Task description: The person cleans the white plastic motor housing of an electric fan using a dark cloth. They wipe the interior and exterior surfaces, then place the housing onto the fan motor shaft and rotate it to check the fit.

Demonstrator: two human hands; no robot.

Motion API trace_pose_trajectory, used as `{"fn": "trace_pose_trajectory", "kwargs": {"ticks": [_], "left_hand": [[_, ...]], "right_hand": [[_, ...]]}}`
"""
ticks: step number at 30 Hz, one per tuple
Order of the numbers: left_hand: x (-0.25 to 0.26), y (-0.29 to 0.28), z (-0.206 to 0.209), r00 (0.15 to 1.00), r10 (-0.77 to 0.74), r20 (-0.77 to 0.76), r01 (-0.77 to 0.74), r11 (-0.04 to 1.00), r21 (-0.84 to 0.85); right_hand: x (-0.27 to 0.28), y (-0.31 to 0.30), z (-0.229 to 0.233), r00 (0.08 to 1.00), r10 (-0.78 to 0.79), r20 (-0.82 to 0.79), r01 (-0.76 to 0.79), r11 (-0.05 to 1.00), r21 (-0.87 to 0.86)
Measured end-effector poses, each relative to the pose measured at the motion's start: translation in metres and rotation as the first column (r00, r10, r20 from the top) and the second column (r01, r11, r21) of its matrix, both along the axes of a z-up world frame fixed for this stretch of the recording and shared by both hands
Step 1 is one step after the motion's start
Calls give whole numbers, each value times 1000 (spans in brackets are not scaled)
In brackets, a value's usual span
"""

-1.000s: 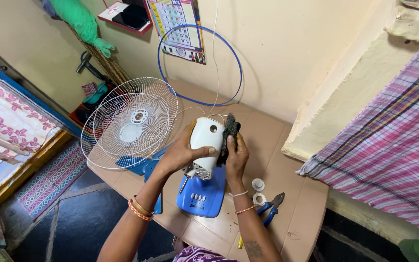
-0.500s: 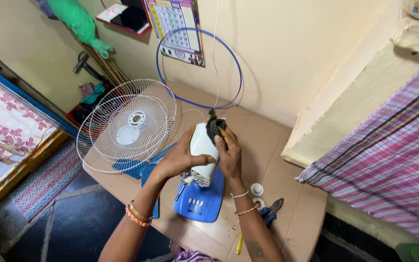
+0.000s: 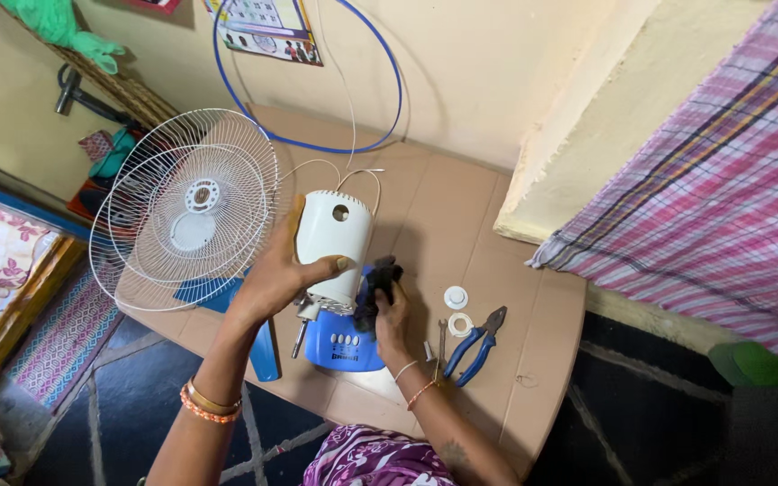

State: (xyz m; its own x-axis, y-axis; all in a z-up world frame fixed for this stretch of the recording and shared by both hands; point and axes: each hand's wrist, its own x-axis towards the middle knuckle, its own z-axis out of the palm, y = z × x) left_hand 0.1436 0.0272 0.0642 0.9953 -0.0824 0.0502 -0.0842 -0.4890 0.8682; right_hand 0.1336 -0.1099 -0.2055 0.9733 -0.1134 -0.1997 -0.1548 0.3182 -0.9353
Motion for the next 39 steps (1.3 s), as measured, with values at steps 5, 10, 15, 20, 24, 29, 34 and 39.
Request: {"fn": "trace_pose_trajectory", "kwargs": {"ticks": [5, 10, 15, 20, 24, 29, 34, 39], "left_hand": [[-2, 0, -3, 996, 53, -70, -53, 999, 3], [-5, -5, 7, 993, 45, -113, -53, 997, -64], [-2, -6, 7, 986, 58, -158, -57, 998, 11], [0, -3, 10, 992, 45, -119, -46, 999, -10], [2, -3, 8, 998, -2, -55, 4, 999, 36], [-1, -3, 4, 995, 31, -98, -36, 998, -42], [-5, 3, 0, 995, 68, -73, -70, 997, -30], [-2, -1, -3, 999, 39, -37, -35, 994, 102]], "right_hand": [[-6, 32, -58, 983, 50, 177, -66, 994, 84], [4, 20, -84, 950, 192, 245, -64, 890, -452], [1, 27, -64, 946, 184, 268, -104, 952, -288], [35, 18, -39, 908, 277, 315, -268, 961, -71], [96, 6, -32, 858, 509, 72, -493, 774, 398], [100, 1, -45, 773, 583, 250, -350, 721, -598], [22, -7, -60, 823, 535, 190, 78, 225, -971], [-72, -23, -18, 714, 652, 256, 92, 275, -957]]}}
